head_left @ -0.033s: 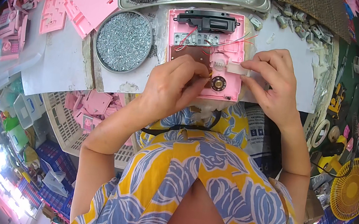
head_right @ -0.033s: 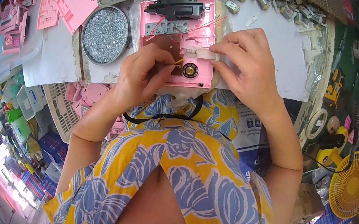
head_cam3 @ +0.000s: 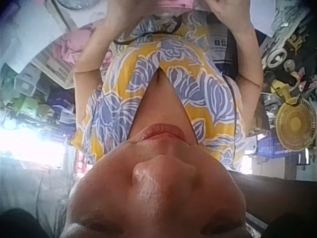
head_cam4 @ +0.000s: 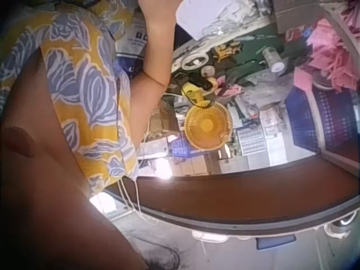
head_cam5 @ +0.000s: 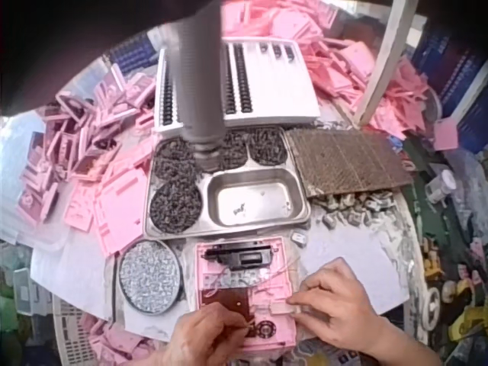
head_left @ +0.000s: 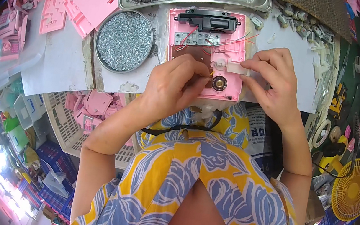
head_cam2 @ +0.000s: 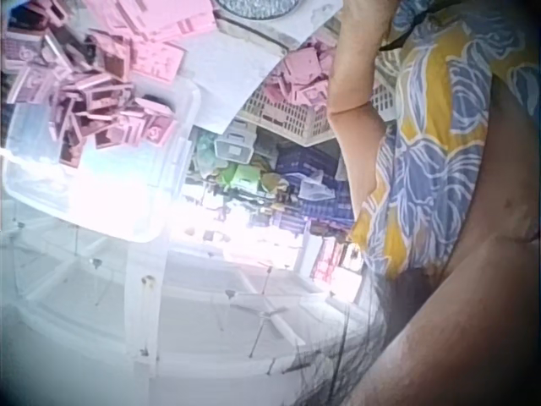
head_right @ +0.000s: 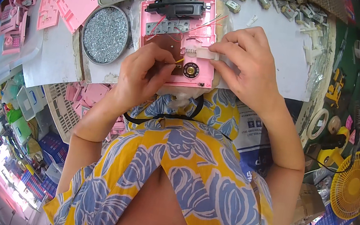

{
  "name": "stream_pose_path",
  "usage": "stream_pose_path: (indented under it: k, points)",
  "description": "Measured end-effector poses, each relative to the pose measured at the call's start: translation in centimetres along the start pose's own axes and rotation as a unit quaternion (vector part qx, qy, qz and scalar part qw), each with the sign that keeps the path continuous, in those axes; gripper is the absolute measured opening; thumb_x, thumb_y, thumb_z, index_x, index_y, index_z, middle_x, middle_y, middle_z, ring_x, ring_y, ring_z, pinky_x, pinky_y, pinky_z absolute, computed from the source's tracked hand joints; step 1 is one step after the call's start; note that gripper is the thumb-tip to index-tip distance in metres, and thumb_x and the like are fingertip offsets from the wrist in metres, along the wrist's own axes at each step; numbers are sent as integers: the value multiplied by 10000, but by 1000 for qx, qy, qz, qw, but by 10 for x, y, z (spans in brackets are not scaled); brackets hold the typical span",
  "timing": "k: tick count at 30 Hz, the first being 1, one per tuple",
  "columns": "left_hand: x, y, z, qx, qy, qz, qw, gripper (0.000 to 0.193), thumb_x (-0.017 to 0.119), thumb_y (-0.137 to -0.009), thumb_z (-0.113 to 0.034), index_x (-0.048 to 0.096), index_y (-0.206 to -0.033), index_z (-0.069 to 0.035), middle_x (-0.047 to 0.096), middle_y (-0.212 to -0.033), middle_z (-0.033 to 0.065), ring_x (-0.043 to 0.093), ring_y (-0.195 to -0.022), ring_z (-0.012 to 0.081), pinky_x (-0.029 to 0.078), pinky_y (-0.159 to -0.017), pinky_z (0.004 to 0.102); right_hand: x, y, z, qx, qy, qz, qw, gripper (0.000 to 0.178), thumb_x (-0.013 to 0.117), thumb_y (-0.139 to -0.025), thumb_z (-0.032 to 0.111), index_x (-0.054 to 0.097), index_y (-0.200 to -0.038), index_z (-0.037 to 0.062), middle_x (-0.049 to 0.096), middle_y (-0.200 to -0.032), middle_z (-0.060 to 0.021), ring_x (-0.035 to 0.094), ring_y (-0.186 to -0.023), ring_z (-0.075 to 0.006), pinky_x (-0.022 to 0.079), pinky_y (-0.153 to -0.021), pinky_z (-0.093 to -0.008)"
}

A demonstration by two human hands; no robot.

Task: Manually assemble internal electronic components into toy housings using soldering and power tools.

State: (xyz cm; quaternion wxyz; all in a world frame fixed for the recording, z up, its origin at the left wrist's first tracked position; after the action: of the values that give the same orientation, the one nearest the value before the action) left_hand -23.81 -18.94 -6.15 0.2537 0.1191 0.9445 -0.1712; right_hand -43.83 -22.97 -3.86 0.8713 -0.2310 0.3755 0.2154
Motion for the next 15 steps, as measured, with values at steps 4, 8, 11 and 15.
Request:
stream_pose_path:
  k: [4,8,11,15]
  points:
    - [-1,-1,-2,-14,-2,-6,1000,173,751,-812,14,651,-946,-28,641,-816,82,613,-589,206,483,-522,319,5,-5,2,-45,14,-3,999,324,821,-699,59,746,-1015,65,651,-998,-69,564,-943,-274,485,-800,-368]
    - [2,-2,0,-19,5,-15,1000,149,744,-833,-12,656,-951,-36,641,-811,71,620,-594,195,486,-525,317,8,-5,-6,-54,-28,-10,998,310,816,-709,60,750,-1012,61,662,-1007,-79,571,-929,-275,489,-791,-369]
    - [4,-3,0,-23,-4,-9,1000,145,735,-848,-31,656,-969,-47,643,-817,63,626,-600,196,487,-526,320,13,-1,-15,-22,-62,-5,998,302,813,-717,57,747,-1012,55,669,-1004,-86,576,-921,-277,492,-786,-369]
    - [6,-4,0,-33,-15,11,999,147,735,-853,-45,654,-976,-56,644,-821,60,634,-614,202,487,-529,323,18,-5,-8,-50,-45,-6,998,284,810,-727,53,745,-1004,50,670,-996,-87,584,-920,-273,497,-783,-367]
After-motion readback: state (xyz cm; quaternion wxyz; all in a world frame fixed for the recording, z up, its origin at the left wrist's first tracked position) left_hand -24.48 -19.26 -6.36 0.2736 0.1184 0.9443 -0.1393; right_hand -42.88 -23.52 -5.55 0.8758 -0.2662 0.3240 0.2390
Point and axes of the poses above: each hand's wrist, its own y-axis away from the middle knuckle, its own x-axis out of the palm, z = x × y, the point moved 6 cm from there along -y, towards the middle knuckle
